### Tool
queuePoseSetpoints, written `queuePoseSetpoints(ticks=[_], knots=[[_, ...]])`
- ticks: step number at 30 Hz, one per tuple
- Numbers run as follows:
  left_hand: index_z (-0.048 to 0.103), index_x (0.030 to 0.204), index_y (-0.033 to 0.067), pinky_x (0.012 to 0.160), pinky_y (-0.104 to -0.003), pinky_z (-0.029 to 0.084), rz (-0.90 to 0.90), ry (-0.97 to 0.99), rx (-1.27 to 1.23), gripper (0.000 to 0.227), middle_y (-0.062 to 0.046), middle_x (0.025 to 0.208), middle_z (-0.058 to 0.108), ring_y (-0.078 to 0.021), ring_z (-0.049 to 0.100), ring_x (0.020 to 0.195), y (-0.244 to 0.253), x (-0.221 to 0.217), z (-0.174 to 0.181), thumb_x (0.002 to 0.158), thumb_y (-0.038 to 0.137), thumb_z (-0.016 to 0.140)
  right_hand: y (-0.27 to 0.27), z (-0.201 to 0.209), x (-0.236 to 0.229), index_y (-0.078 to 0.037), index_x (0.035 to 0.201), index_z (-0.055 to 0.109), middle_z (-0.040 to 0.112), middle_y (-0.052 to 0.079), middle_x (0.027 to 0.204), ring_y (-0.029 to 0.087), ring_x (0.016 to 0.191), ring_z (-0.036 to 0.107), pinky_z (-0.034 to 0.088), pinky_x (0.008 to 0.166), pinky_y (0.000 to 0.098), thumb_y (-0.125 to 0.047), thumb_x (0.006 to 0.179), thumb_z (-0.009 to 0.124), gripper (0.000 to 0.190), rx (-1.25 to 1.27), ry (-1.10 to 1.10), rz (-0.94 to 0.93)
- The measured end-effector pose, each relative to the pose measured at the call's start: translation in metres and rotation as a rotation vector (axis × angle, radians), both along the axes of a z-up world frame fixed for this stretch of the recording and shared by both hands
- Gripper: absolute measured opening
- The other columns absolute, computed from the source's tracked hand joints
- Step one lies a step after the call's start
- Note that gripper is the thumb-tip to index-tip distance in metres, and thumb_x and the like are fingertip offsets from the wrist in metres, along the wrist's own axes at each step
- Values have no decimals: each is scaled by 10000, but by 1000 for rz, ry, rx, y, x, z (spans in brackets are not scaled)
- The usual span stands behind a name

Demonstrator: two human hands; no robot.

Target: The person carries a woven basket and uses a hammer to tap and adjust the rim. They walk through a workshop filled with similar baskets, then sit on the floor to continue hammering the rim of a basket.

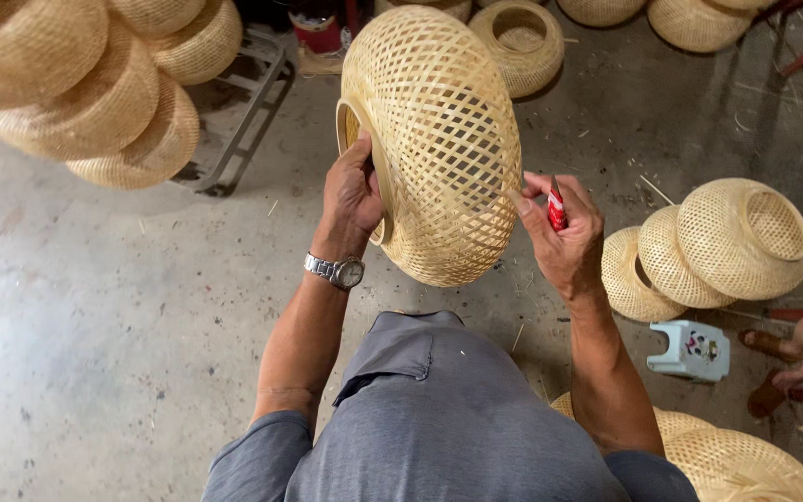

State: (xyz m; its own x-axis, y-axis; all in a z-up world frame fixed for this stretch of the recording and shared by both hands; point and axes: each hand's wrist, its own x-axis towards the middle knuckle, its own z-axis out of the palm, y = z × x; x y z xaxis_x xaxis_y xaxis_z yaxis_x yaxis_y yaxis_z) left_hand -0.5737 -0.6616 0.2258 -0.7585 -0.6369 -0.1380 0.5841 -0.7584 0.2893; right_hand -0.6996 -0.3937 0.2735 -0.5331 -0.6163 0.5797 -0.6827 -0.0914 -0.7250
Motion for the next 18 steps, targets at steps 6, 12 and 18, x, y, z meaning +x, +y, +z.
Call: queuePoseSetpoints(ticks=[6, 12, 18], knots=[[563, 1290, -100, 906, -361, 627, -72, -54, -97, 337, -198, 1193, 688, -247, 719, 1016, -36, -49, 25, 1071, 154, 526, -46, 38, -26, -16, 1258, 690, 670, 80, 1128, 113, 843, 635, 539, 724, 257, -66, 979, 785, 299, 54, 159, -42], [587, 1271, -95, 869, -341, 628, -93, -99, -153, 328, -181, 1161, 710, -225, 723, 980, -64, -103, 31, 1069, 159, 543, -83, 48, -74, -28, 1239, 687, 658, 84, 1137, 139, 928, 681, 572, 778, 270, -31, 942, 809, 321, 63, 227, -74], [600, 1271, -94, 844, -357, 632, -54, -149, -184, 339, -186, 1141, 718, -225, 722, 955, -85, -168, 32, 1061, 170, 575, -114, 44, -140, -35, 1217, 698, 639, 72, 1065, 139, 891, 653, 555, 761, 273, -36, 908, 843, 341, 63, 163, -56]])
